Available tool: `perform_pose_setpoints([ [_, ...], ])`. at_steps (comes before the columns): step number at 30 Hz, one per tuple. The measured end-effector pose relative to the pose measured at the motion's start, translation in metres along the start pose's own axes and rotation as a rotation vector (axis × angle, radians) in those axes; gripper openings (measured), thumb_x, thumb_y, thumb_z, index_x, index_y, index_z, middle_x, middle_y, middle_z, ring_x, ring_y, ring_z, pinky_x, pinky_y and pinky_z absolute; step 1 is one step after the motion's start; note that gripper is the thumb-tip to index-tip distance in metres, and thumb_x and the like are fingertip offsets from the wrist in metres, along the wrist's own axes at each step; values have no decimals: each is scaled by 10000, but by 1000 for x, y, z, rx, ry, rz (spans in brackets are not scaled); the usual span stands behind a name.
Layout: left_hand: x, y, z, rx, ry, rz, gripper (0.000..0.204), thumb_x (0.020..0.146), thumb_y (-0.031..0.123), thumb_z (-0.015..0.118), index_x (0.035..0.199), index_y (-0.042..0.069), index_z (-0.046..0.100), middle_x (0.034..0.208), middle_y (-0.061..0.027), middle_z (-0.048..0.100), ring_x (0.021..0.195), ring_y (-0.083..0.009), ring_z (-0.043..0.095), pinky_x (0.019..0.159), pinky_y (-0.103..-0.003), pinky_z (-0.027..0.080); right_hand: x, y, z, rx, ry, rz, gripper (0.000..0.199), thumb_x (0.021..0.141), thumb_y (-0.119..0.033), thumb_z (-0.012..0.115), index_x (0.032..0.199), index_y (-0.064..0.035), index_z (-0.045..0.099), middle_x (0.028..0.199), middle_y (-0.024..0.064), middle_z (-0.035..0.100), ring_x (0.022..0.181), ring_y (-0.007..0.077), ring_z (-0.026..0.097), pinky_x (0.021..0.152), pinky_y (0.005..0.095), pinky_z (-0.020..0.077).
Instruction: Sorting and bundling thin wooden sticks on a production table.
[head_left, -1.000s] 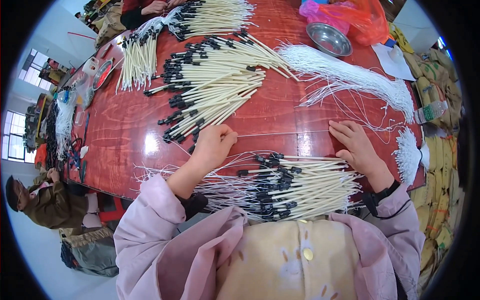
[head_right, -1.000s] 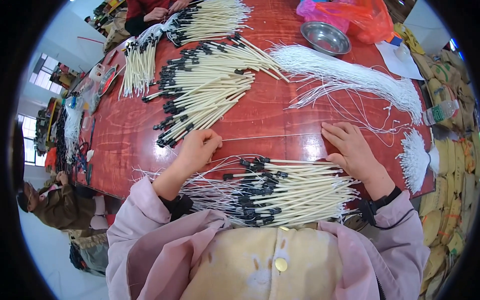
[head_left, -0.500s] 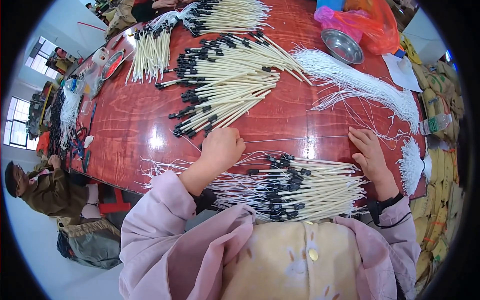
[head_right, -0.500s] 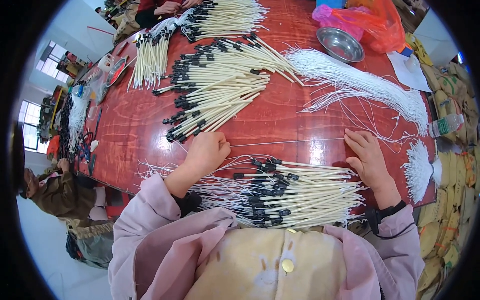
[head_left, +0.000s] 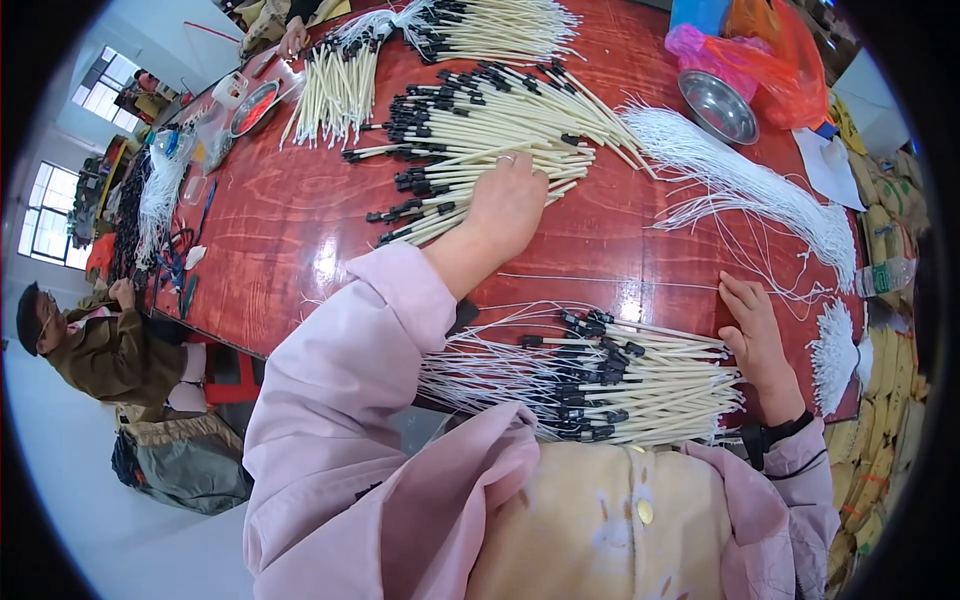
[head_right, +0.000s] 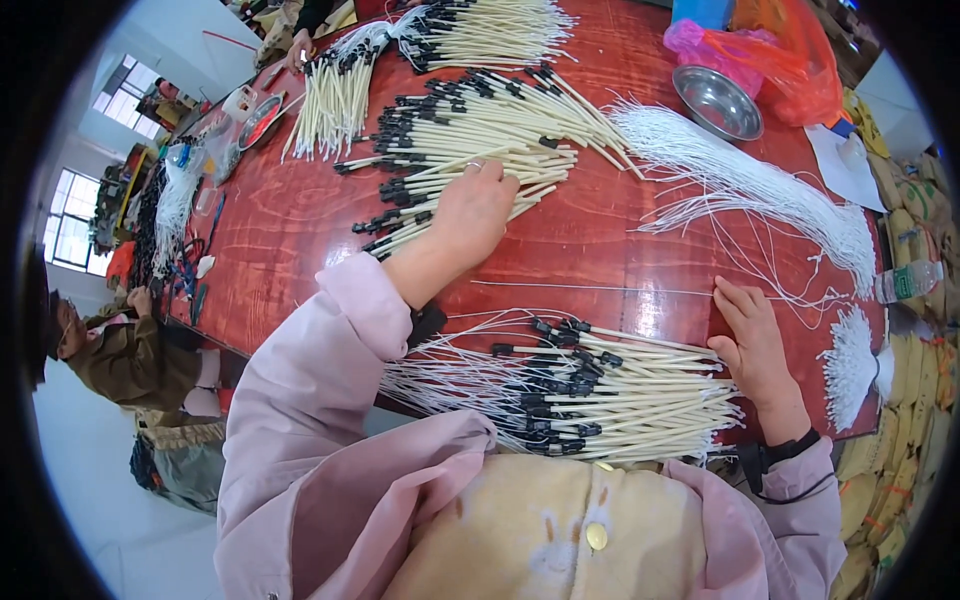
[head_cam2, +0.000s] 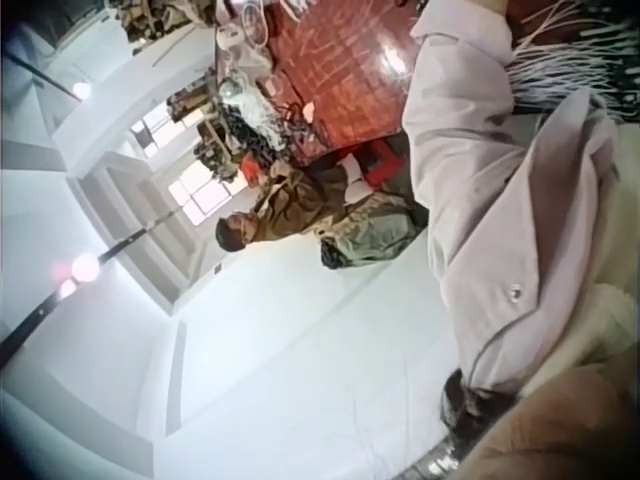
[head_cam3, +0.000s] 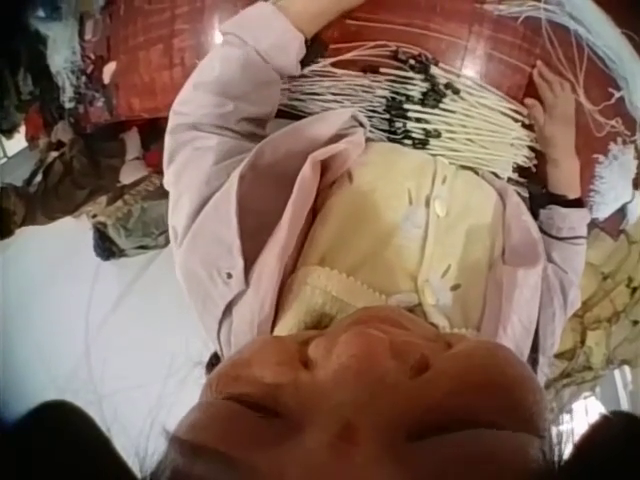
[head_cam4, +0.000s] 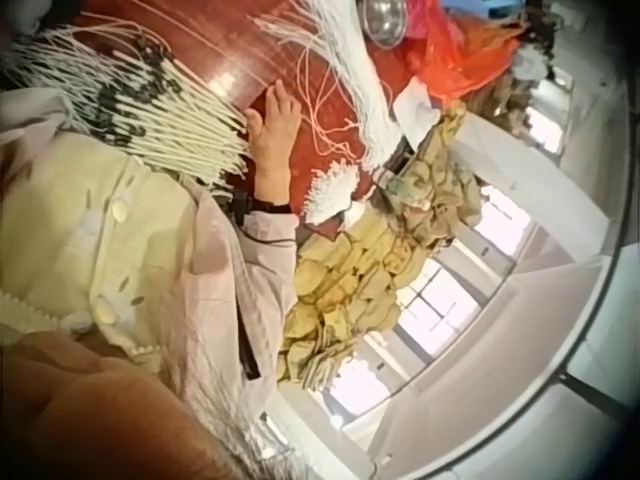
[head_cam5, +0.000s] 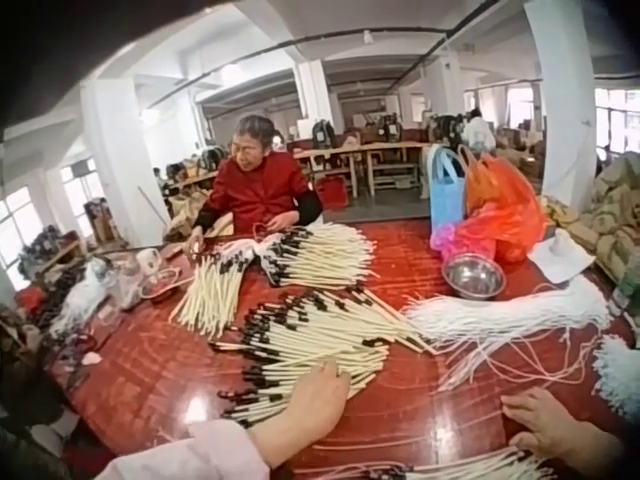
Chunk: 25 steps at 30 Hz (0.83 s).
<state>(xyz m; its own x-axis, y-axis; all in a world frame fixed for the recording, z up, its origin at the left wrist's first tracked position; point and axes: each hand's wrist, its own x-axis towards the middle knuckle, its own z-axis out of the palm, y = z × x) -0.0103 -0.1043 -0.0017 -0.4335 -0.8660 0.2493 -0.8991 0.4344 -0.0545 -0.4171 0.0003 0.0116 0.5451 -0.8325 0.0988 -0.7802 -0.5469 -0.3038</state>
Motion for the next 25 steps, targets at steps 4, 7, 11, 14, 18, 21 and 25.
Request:
perform_pose_setpoints([
  [4, 2, -11, 4, -32, 70, 37, 130, 878, 104, 603, 971, 71, 687, 985, -142, 645, 961, -323, 654, 783, -421, 561, 0, -1, 5, 18, 22, 8, 687, 996, -523, 504, 1299, 89, 578, 1449, 199, 540, 1241, 386, 515, 1084, 448, 396],
  [7, -1, -6, -28, -168, 132, 22, 124, 889, 106, 616, 983, 69, 686, 942, -148, 639, 903, -340, 654, 763, -427, 550, -1, 0, 4, 27, 32, 24, 682, 984, -514, 527, 1292, 91, 580, 1441, 199, 544, 1237, 384, 517, 1079, 443, 401],
  [11, -37, -5, -66, -514, 303, 1, 106, 909, 108, 645, 993, 55, 681, 876, -156, 621, 820, -373, 642, 728, -445, 521, -2, 4, 8, 39, 47, 36, 683, 963, -506, 557, 1285, 96, 580, 1435, 199, 548, 1234, 381, 518, 1074, 438, 406],
  [14, -86, -19, -68, -514, 116, -107, 100, 919, 106, 660, 982, 37, 697, 884, -147, 623, 831, -370, 644, 728, -445, 512, -3, 5, 8, 37, 62, 42, 686, 952, -502, 570, 1282, 99, 579, 1432, 198, 549, 1229, 380, 520, 1072, 434, 407],
  [18, -127, -25, -56, -551, -21, -231, 99, 912, 86, 661, 970, 32, 721, 901, -145, 637, 846, -366, 647, 739, -445, 510, -2, 5, 11, 35, 63, 38, 681, 943, -492, 583, 1283, 97, 578, 1433, 195, 549, 1231, 379, 519, 1072, 432, 408],
  [21, -132, -22, -52, -528, 28, -217, 125, 895, 56, 676, 996, 0, 724, 871, -160, 653, 814, -353, 655, 727, -404, 508, -1, 4, 9, 47, 77, 30, 642, 917, -441, 649, 1269, 93, 598, 1414, 190, 558, 1202, 379, 526, 1058, 437, 418],
  [25, -124, -24, -45, -478, 36, -184, 117, 902, 53, 678, 993, -1, 728, 871, -172, 656, 808, -334, 665, 733, -408, 512, -2, 5, 11, 15, 58, 33, 634, 922, -439, 649, 1274, 87, 601, 1414, 202, 555, 1237, 383, 516, 1078, 442, 407],
])
